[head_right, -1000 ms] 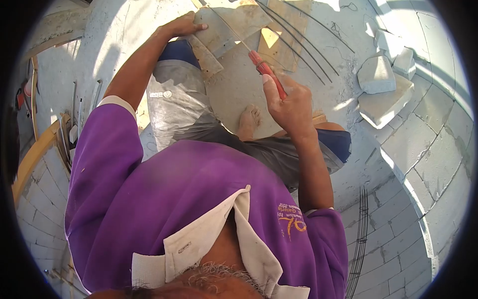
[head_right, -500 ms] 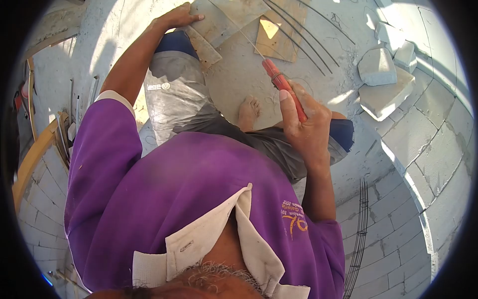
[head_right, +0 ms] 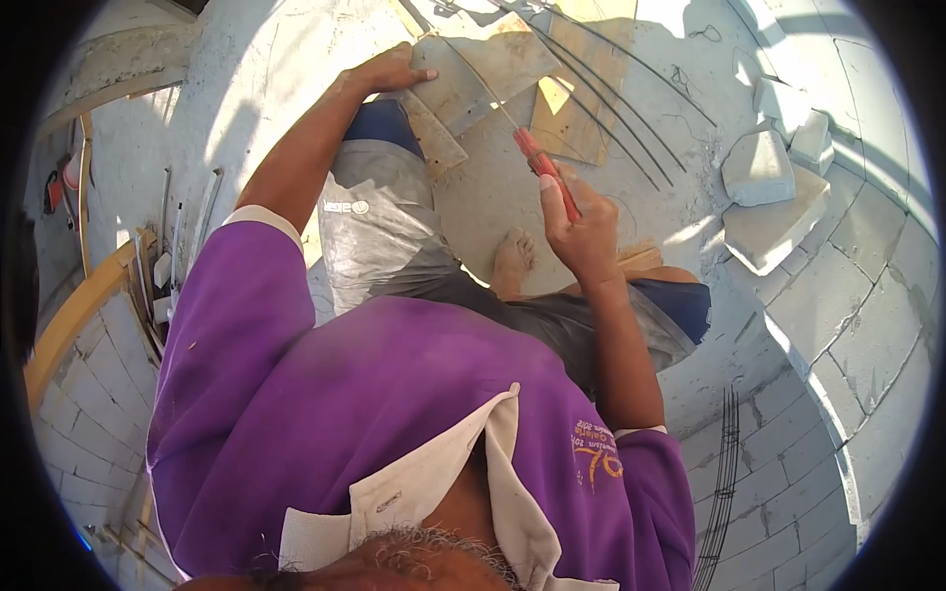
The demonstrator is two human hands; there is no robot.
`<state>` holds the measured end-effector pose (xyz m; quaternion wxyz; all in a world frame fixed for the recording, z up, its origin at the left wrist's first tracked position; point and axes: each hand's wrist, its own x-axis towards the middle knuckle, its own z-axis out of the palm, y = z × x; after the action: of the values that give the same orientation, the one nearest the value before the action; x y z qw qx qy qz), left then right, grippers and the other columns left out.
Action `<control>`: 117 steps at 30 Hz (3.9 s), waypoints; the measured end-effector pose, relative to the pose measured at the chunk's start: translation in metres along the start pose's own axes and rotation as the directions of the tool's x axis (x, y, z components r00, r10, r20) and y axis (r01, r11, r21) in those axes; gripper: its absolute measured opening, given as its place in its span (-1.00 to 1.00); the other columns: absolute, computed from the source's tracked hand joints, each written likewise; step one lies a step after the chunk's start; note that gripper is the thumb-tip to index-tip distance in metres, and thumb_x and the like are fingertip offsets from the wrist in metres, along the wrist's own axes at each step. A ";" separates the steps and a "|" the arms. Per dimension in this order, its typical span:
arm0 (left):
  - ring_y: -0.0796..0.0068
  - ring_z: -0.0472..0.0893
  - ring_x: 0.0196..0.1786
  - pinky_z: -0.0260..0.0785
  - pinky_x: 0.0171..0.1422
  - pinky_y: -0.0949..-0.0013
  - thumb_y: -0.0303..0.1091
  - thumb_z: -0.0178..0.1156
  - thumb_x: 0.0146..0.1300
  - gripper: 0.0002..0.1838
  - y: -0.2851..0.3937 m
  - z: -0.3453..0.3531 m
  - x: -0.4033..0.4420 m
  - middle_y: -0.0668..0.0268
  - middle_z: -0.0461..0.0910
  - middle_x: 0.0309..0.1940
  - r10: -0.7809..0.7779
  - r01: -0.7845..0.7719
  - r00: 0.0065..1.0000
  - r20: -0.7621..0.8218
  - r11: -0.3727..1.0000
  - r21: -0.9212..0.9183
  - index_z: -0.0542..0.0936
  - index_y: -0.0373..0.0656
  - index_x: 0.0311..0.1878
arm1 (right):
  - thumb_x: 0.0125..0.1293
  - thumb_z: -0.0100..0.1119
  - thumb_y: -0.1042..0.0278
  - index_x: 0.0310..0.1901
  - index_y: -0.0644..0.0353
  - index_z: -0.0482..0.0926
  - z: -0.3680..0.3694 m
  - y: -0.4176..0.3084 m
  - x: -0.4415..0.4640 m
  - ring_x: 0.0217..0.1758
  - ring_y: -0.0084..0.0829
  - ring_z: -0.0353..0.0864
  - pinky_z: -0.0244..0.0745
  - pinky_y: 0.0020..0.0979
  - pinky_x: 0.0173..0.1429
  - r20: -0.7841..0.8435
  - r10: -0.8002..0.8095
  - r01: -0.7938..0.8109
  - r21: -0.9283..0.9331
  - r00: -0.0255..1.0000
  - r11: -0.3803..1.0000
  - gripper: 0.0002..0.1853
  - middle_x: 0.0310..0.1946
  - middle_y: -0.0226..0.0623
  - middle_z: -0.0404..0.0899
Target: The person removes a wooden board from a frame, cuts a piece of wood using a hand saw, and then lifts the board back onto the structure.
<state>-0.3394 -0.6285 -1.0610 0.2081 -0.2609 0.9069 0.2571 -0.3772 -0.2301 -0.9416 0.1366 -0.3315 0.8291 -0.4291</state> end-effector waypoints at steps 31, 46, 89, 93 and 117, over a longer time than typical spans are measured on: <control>-0.03 0.63 0.23 0.43 0.34 0.10 0.27 0.28 0.30 -0.09 -0.002 0.000 -0.004 -0.25 0.61 0.12 0.032 -0.024 0.997 0.073 0.994 -0.106 0.41 -0.54 0.25 | 0.40 0.29 0.29 0.05 0.31 0.71 -0.050 -0.011 -0.037 -0.43 -0.21 0.76 0.59 -0.35 -0.28 -0.057 0.001 0.009 0.174 0.998 0.985 -0.69 -0.43 0.02 0.72; -0.01 0.62 0.24 0.42 0.35 0.11 0.33 0.23 0.32 -0.03 -0.011 0.005 0.008 -0.25 0.60 0.13 0.056 -0.055 0.998 -0.006 0.994 0.095 0.37 -0.54 0.30 | 0.40 0.28 0.34 0.07 0.33 0.70 0.005 0.023 0.017 -0.48 -0.37 0.73 0.56 -0.37 -0.35 0.036 -0.025 0.025 -0.015 0.999 1.000 -0.70 -0.46 -0.04 0.71; -0.06 0.66 0.18 0.45 0.32 0.11 0.28 0.27 0.31 -0.08 0.004 -0.007 -0.009 -0.25 0.60 0.14 0.164 -0.158 0.984 0.067 0.983 -0.088 0.42 -0.56 0.25 | 0.42 0.28 0.33 0.05 0.35 0.71 -0.068 -0.017 -0.023 -0.49 -0.54 0.61 0.50 -0.44 -0.33 0.010 0.115 -0.115 0.087 0.993 0.990 -0.71 -0.50 -0.10 0.69; -0.06 0.63 0.23 0.44 0.33 0.10 0.32 0.25 0.30 -0.05 0.008 -0.016 -0.007 -0.28 0.58 0.16 0.134 -0.135 0.989 0.066 0.991 0.009 0.41 -0.53 0.27 | 0.44 0.25 0.41 0.06 0.40 0.70 -0.024 0.005 0.014 -0.45 -0.60 0.61 0.51 -0.49 -0.30 0.005 0.016 -0.016 0.039 1.000 0.999 -0.72 -0.38 -0.14 0.77; -0.01 0.62 0.26 0.41 0.38 0.11 0.21 0.31 0.29 -0.06 0.008 0.001 -0.022 -0.22 0.61 0.16 0.088 -0.082 0.992 0.091 0.994 -0.069 0.37 -0.64 0.28 | 0.45 0.23 0.37 0.08 0.36 0.70 -0.026 0.007 -0.012 -0.38 -0.55 0.70 0.58 -0.42 -0.22 0.064 0.022 -0.020 -0.033 0.998 0.999 -0.71 -0.35 -0.16 0.79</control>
<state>-0.3264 -0.6141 -1.0481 0.2308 -0.2162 0.8976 0.3070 -0.3842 -0.2033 -0.9324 0.1624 -0.3386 0.8346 -0.4030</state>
